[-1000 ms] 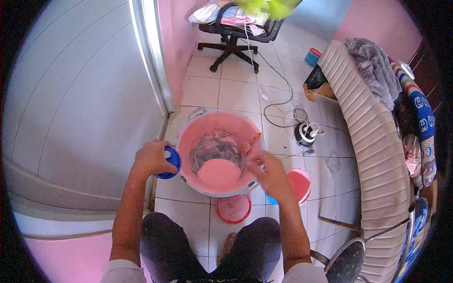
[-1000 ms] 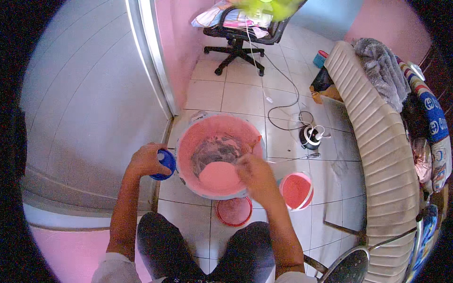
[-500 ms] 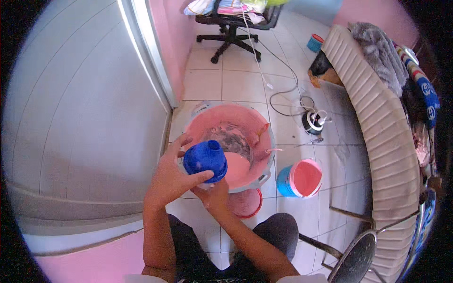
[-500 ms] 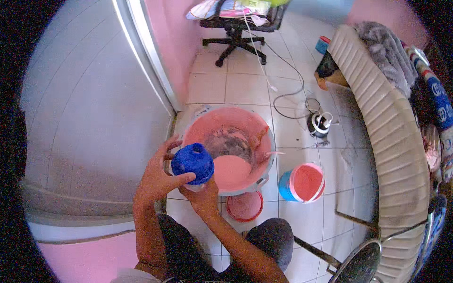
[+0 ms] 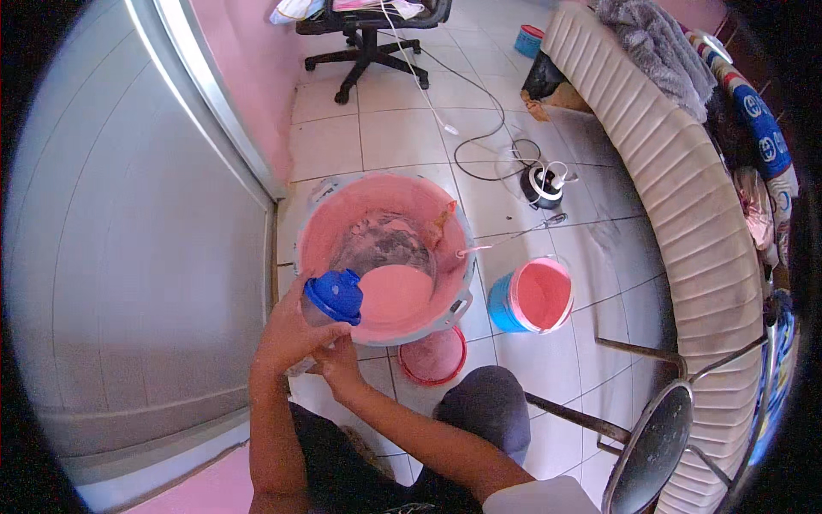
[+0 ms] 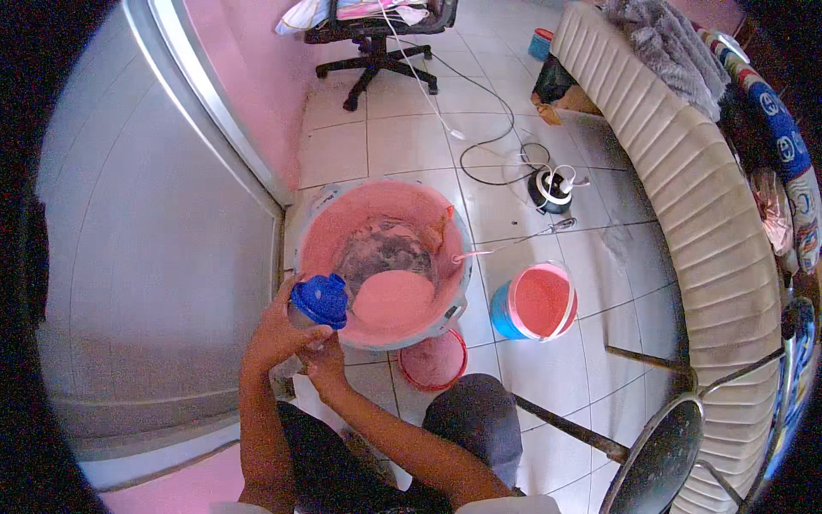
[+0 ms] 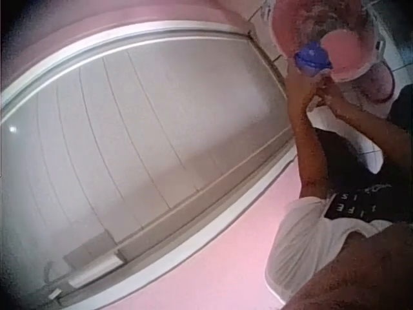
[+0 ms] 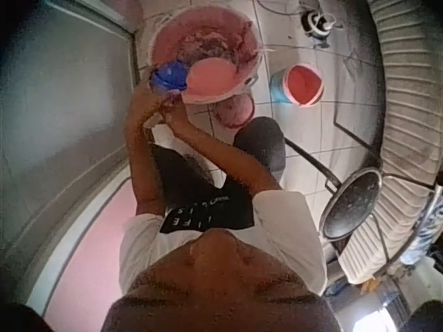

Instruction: Use a brush and a paint bucket to paint the upper section of a wall pink.

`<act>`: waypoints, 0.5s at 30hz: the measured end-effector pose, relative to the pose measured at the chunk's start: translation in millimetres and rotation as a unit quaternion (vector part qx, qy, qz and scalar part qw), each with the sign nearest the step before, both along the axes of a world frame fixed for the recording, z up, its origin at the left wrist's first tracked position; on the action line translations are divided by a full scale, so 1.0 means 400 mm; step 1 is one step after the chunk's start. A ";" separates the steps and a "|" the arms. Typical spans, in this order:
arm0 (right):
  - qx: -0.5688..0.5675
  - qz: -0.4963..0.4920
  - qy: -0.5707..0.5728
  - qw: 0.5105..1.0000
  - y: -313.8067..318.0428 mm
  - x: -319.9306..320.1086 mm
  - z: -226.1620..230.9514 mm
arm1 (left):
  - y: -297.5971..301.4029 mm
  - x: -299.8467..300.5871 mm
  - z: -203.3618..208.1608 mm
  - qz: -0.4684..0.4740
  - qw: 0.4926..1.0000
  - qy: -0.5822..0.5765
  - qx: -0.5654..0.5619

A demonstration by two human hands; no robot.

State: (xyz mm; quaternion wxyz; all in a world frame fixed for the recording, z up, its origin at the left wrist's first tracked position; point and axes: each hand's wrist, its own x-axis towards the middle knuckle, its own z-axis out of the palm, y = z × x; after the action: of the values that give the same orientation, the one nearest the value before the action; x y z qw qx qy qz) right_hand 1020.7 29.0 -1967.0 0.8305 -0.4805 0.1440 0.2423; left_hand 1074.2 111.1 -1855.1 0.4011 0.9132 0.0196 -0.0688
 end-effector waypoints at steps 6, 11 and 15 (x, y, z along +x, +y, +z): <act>0.036 -0.008 0.040 0.999 0.001 0.013 0.030 | -0.016 0.022 -0.011 0.002 0.999 0.037 0.006; 0.059 -0.007 0.028 0.998 0.001 0.015 0.032 | -0.016 0.034 -0.041 0.014 0.998 0.053 -0.012; 0.078 -0.013 0.051 0.996 0.001 0.014 0.033 | -0.027 0.041 -0.042 0.015 0.999 0.047 0.006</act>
State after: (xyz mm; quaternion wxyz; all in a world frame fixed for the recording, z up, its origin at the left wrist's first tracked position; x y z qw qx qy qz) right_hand 1026.3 29.5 -1953.8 0.8600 -0.3995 0.1737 0.2658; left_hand 1090.8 100.2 -1872.0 0.3953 0.9109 0.0528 -0.1058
